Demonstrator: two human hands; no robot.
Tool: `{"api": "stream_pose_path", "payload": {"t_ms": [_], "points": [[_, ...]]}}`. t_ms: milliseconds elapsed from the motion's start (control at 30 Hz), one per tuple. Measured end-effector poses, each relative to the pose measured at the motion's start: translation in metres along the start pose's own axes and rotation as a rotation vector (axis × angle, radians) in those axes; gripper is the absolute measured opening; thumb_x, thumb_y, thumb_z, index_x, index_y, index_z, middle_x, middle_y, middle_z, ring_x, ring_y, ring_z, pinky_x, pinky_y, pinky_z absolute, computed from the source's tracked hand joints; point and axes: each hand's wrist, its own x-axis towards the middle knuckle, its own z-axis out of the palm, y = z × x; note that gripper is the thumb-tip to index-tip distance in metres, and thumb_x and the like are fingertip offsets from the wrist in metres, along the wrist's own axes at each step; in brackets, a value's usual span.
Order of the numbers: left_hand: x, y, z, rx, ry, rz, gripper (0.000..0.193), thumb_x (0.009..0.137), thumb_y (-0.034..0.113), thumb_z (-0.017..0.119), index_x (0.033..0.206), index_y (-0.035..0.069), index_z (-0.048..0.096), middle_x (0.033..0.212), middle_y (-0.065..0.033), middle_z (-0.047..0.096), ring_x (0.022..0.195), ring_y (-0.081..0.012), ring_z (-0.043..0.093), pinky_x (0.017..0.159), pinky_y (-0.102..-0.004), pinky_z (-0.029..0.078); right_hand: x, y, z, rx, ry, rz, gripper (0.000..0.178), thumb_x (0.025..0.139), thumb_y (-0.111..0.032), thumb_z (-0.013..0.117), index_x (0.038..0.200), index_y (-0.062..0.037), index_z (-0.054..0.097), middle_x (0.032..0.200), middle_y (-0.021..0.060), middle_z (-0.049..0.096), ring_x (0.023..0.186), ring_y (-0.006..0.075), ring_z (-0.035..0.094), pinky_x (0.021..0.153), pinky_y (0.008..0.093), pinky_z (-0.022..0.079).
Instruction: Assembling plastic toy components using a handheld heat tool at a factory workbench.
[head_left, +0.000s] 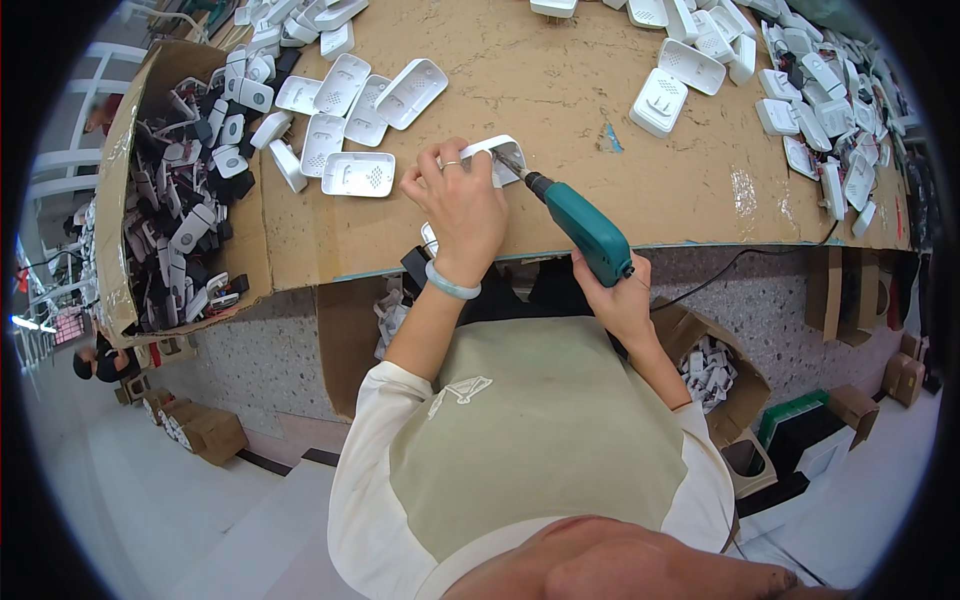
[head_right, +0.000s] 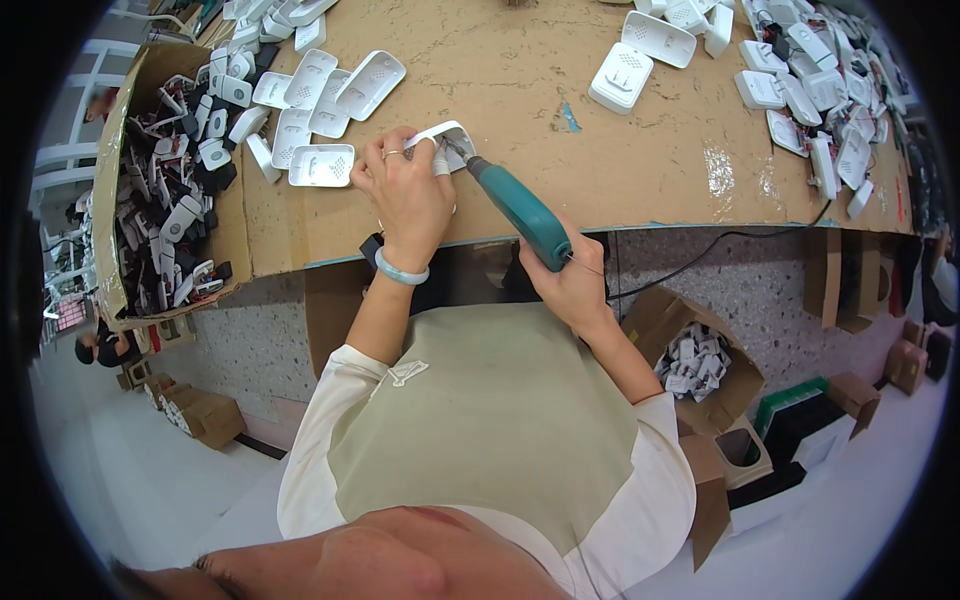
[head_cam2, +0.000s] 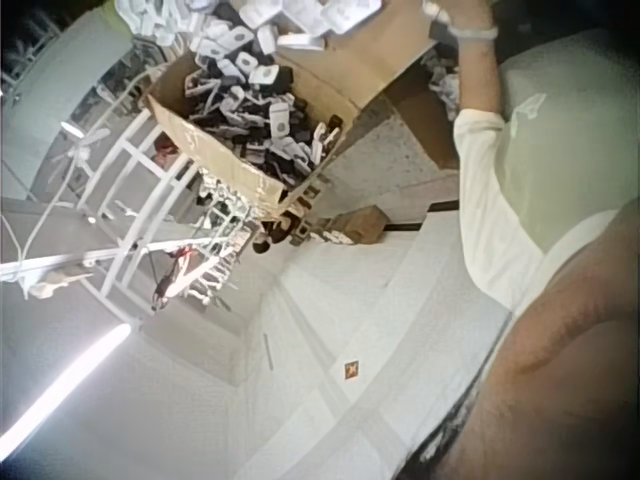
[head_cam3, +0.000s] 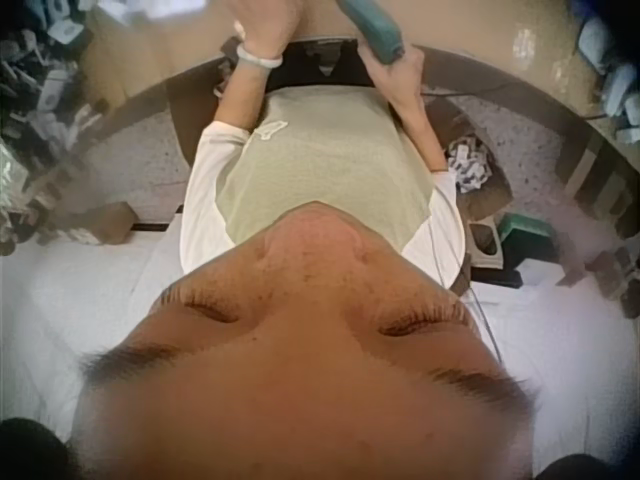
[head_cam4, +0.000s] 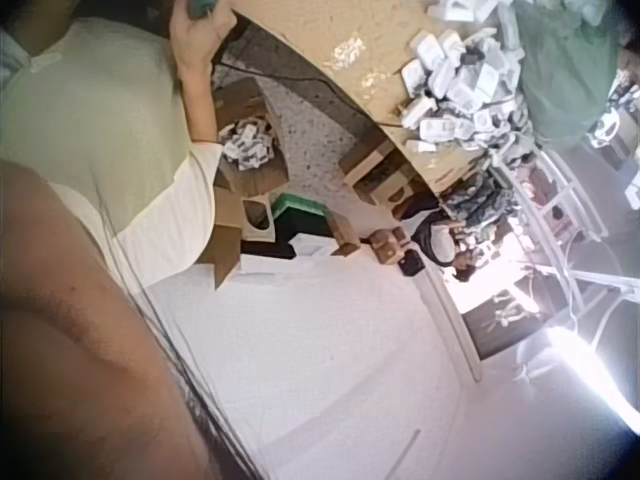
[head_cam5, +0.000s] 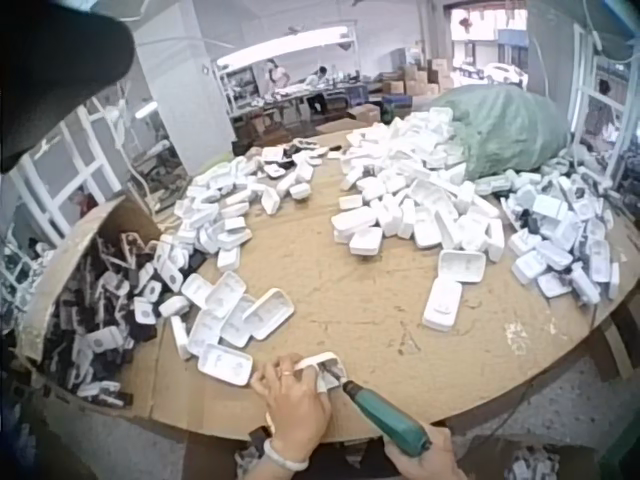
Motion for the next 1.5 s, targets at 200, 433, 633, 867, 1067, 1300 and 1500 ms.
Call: {"api": "stream_pose_path", "payload": {"t_ms": [200,433,633,867,1067,1300,1500], "points": [[0.000,0.000,0.001,0.026,-0.010,0.004,0.019,0.067,0.004,0.069,0.086,0.005,0.069,0.115,-0.0128,0.058,0.113,-0.0323,0.047,0.092,-0.0495,0.030,0.000,-0.001,-0.001,0.002,-0.025,0.019,0.018,0.083,-0.002,0.070,0.100,0.0009,0.063,0.071,0.0116,0.064,0.062,0.0147,0.062,0.063,0.0261,0.049],[-0.001,0.001,0.002,0.046,-0.007,-0.006,0.024,0.064,0.004,0.070,0.088,0.005,0.070,0.115,-0.0106,0.060,0.112,-0.0324,0.049,0.094,-0.0493,0.030,-0.001,0.002,-0.004,-0.024,-0.045,0.046,0.019,0.083,-0.003,0.071,0.099,0.0018,0.061,0.070,0.0130,0.063,0.059,0.0170,0.062,0.059,0.0276,0.048],[0.001,0.002,0.002,0.067,-0.007,-0.013,0.024,0.064,0.005,0.071,0.089,0.005,0.071,0.117,-0.0113,0.061,0.112,-0.0325,0.049,0.094,-0.0497,0.030,-0.002,0.001,-0.006,0.012,-0.038,0.055,0.019,0.084,-0.003,0.071,0.100,0.0023,0.062,0.071,0.0133,0.064,0.060,0.0175,0.062,0.060,0.0276,0.048],[0.001,0.003,0.001,0.081,-0.034,-0.011,0.025,0.065,0.004,0.070,0.090,0.006,0.070,0.117,-0.0123,0.060,0.113,-0.0322,0.048,0.094,-0.0496,0.029,-0.017,-0.006,-0.014,0.085,0.018,0.145,0.023,0.084,-0.003,0.071,0.105,0.0027,0.065,0.075,0.0063,0.067,0.066,0.0088,0.059,0.064,0.0248,0.049],[0.001,0.002,0.000,0.089,-0.036,-0.025,0.026,0.066,0.004,0.070,0.091,0.005,0.069,0.118,-0.0121,0.061,0.114,-0.0322,0.049,0.094,-0.0497,0.030,-0.031,0.000,-0.017,0.160,0.075,0.234,0.018,0.084,-0.004,0.072,0.101,0.0017,0.068,0.074,0.0032,0.066,0.064,0.0060,0.055,0.061,0.0235,0.046],[-0.001,-0.002,-0.006,-0.041,-0.036,-0.060,0.027,0.069,0.003,0.067,0.096,0.001,0.065,0.125,-0.0207,0.056,0.118,-0.0366,0.047,0.097,-0.0531,0.030,-0.033,-0.001,-0.022,0.207,0.159,0.270,0.011,0.084,-0.008,0.076,0.089,-0.0001,0.071,0.071,-0.0008,0.067,0.061,0.0052,0.055,0.059,0.0231,0.045],[-0.028,-0.030,-0.009,-0.470,-0.043,-0.108,0.019,0.087,0.007,0.064,0.105,-0.001,0.064,0.123,-0.0246,0.054,0.108,-0.0436,0.054,0.094,-0.0472,0.044,-0.041,0.014,-0.024,0.123,0.140,0.186,0.020,0.088,0.000,0.069,0.108,0.0031,0.065,0.087,0.0036,0.068,0.056,0.0049,0.055,0.049,0.0213,0.044]]}}
